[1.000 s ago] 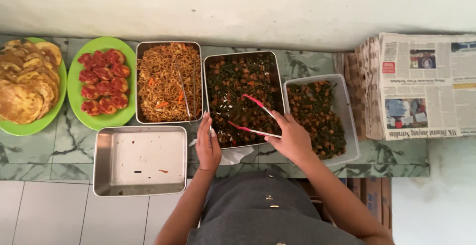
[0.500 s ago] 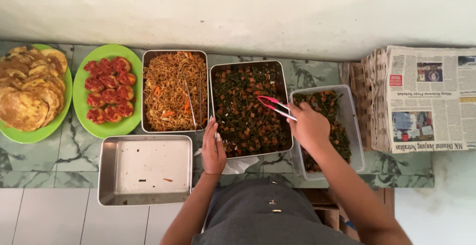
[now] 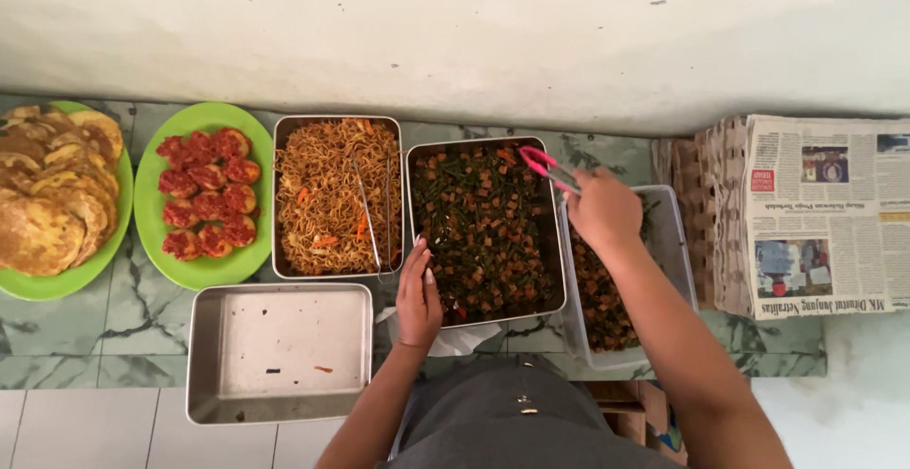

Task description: The person uses tongs to transfer portions of cooked food from metal trays into a plastic container and wipes the inside of an empty tray with a napkin.

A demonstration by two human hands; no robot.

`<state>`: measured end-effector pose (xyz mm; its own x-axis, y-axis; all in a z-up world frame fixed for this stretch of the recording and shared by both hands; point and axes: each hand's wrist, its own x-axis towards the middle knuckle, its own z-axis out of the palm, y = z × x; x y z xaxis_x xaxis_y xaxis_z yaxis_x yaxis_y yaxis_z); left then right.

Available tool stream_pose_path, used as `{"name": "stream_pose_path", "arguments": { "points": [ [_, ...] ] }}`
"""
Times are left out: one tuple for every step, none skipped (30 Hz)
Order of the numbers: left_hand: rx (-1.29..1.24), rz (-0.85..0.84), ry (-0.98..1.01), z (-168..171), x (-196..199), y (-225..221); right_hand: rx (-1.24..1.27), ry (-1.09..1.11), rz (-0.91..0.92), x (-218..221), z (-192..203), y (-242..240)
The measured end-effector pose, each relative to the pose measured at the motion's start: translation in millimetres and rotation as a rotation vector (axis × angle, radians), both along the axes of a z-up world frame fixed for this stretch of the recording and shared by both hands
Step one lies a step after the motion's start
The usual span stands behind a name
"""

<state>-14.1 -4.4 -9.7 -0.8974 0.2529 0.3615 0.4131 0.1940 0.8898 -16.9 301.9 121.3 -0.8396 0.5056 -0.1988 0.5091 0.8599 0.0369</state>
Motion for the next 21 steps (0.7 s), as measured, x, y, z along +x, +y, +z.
{"name": "stream_pose_path", "arguments": {
  "points": [
    [0.005, -0.001, -0.003, -1, -1, 2, -0.015, 0.011, 0.024, -2, 1, 0],
    [0.007, -0.002, -0.008, -1, -2, 1, -0.033, 0.020, 0.047, -2, 1, -3],
    [0.010, -0.003, -0.012, -2, -2, 0, -0.052, 0.030, 0.070, -1, 1, -7],
    [0.007, -0.001, -0.010, -2, -3, 0, -0.074, 0.047, 0.060, 1, 3, -11],
    [0.005, 0.002, -0.007, -3, -3, 1, -0.096, 0.065, 0.051, 4, 5, -15],
    [0.003, 0.003, -0.007, -4, -2, 0, -0.117, 0.081, 0.038, 6, 7, -20],
    [-0.001, 0.007, -0.009, -5, -2, 0, -0.164, 0.050, 0.031, 6, 6, -27],
    [-0.006, 0.008, -0.012, -7, -2, 1, -0.210, 0.018, 0.021, 4, 3, -38],
    [-0.010, 0.010, -0.015, -9, -2, 2, -0.256, -0.013, 0.011, 1, -1, -51],
    [-0.032, 0.018, -0.007, -11, -2, 2, -0.272, 0.004, 0.058, -4, -7, -64],
    [-0.053, 0.026, 0.001, -13, -2, 1, -0.288, 0.021, 0.106, -8, -13, -78],
    [-0.066, 0.023, 0.011, -14, -3, 4, -0.265, 0.146, 0.168, -9, -18, -89],
    [-0.072, 0.028, 0.016, -15, -3, 6, -0.239, 0.269, 0.232, -7, -21, -98],
    [-0.083, 0.025, 0.020, -15, -2, 5, -0.255, 0.255, 0.219, -1, -22, -102],
    [-0.093, 0.022, 0.025, -14, -1, 4, -0.272, 0.241, 0.206, 6, -22, -105],
    [-0.103, 0.016, 0.034, -14, -2, 5, -0.289, 0.230, 0.199, 13, -21, -105],
    [-0.113, 0.010, 0.043, -12, -1, 5, -0.294, 0.214, 0.175, 22, -18, -104],
    [-0.124, 0.011, 0.054, -11, -2, 6, -0.301, 0.199, 0.158, 30, -14, -103],
    [-0.125, 0.008, 0.059, -10, -3, 7, -0.309, 0.185, 0.140, 37, -11, -101],
    [-0.130, 0.002, 0.060, -9, -2, 7, -0.347, 0.231, 0.102, 47, -7, -95],
    [-0.135, -0.005, 0.062, -8, -1, 8, -0.385, 0.277, 0.063, 60, -1, -85]
  ]
}}
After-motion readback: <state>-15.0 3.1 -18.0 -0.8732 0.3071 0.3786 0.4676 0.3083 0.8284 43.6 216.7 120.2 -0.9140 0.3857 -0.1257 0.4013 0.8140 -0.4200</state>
